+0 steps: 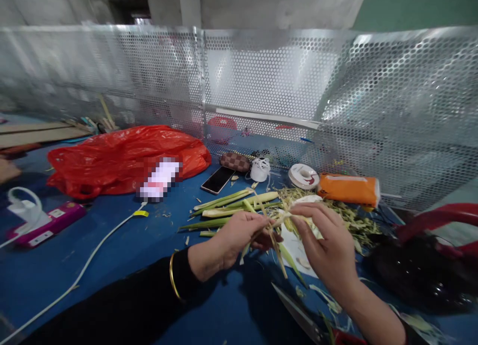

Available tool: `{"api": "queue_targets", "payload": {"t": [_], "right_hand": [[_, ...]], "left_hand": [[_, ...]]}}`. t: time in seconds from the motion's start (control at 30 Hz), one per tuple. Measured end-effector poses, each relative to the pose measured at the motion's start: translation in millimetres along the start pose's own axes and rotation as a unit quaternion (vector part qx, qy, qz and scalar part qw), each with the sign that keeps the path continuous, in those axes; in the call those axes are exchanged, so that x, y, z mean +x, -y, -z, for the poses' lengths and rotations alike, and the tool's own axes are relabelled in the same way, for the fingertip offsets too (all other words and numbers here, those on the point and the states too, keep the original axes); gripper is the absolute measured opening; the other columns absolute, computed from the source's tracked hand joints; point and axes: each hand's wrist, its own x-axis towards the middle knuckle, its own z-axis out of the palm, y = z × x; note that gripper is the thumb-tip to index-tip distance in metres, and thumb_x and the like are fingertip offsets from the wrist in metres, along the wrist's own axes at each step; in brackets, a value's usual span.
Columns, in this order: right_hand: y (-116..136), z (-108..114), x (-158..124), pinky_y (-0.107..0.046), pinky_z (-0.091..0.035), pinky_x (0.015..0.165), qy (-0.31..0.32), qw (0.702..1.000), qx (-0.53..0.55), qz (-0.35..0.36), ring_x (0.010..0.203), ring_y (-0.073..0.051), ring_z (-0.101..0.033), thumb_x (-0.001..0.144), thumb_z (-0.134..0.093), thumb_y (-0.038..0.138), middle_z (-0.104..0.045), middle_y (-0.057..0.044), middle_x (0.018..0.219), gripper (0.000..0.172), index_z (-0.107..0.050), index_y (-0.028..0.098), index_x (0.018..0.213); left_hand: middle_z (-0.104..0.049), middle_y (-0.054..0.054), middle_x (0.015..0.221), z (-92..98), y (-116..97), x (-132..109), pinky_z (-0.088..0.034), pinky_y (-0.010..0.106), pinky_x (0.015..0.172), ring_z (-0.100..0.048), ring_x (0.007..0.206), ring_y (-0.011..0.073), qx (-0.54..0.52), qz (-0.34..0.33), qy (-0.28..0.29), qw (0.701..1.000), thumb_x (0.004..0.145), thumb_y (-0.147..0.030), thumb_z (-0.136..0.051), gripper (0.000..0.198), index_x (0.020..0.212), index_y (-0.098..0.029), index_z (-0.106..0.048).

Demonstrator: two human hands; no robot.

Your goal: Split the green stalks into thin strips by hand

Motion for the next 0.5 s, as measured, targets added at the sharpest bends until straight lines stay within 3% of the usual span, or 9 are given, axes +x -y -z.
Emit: {"api": "queue_targets", "payload": {"t": [0.1,0.2,0.27,0.37,0.5], "right_hand": [[3,4,1,-0.032,-0.041,0.068,0.079,0.995,0.014,-0.058,0.071,-0.021,-0.058,0.090,-0.051,0.035,-0.064,-0.003,0.071,0.025,-0.060,0.021,0.072],[6,-5,-4,-0.028,-0.039,0.057,0.222,0.960,0.083,-0.149,0.062,-0.018,-0.056,0.088,-0.051,0.045,-0.062,-0.001,0.064,0.034,-0.061,0.021,0.066],[8,-13,-8,-0.027,-0.038,0.055,0.266,0.937,0.129,-0.189,0.061,-0.018,-0.056,0.088,-0.051,0.046,-0.061,-0.001,0.061,0.036,-0.060,0.020,0.064],[11,-18,-12,-0.026,-0.039,0.058,0.264,0.934,0.157,-0.184,0.062,-0.017,-0.055,0.091,-0.046,0.042,-0.060,0.000,0.062,0.037,-0.058,0.020,0.065],[17,-16,-13,-0.027,-0.037,0.061,0.230,0.965,0.107,-0.066,0.061,-0.015,-0.051,0.094,-0.041,0.031,-0.055,0.000,0.061,0.035,-0.050,0.021,0.062]], "left_hand": [[-0.073,0.011,0.075,2.7,-8,1,-0.052,0.029,0.068,-0.067,0.062,0.0166,-0.073,-0.023,-0.041,0.996,0.086,-0.029,-0.052,0.024,0.095,-0.012,-0.067],[-0.073,0.012,0.077,3.7,-11,-1,-0.053,0.032,0.069,-0.068,0.065,0.0185,-0.109,-0.046,-0.054,0.992,0.085,-0.027,-0.055,0.022,0.093,-0.011,-0.067],[-0.073,0.011,0.077,2.8,-11,-2,-0.053,0.030,0.068,-0.068,0.066,0.0176,-0.110,-0.057,-0.055,0.991,0.079,-0.023,-0.063,0.016,0.088,-0.011,-0.068],[-0.072,0.007,0.073,0.4,-7,-2,-0.052,0.027,0.065,-0.067,0.062,0.0149,-0.116,-0.068,-0.066,0.989,0.070,-0.014,-0.071,0.011,0.080,-0.012,-0.068],[-0.072,0.006,0.067,-3.2,-3,-1,-0.053,0.026,0.063,-0.065,0.056,0.0130,-0.125,-0.082,-0.100,0.984,0.070,-0.011,-0.068,0.010,0.081,-0.012,-0.068]]}}
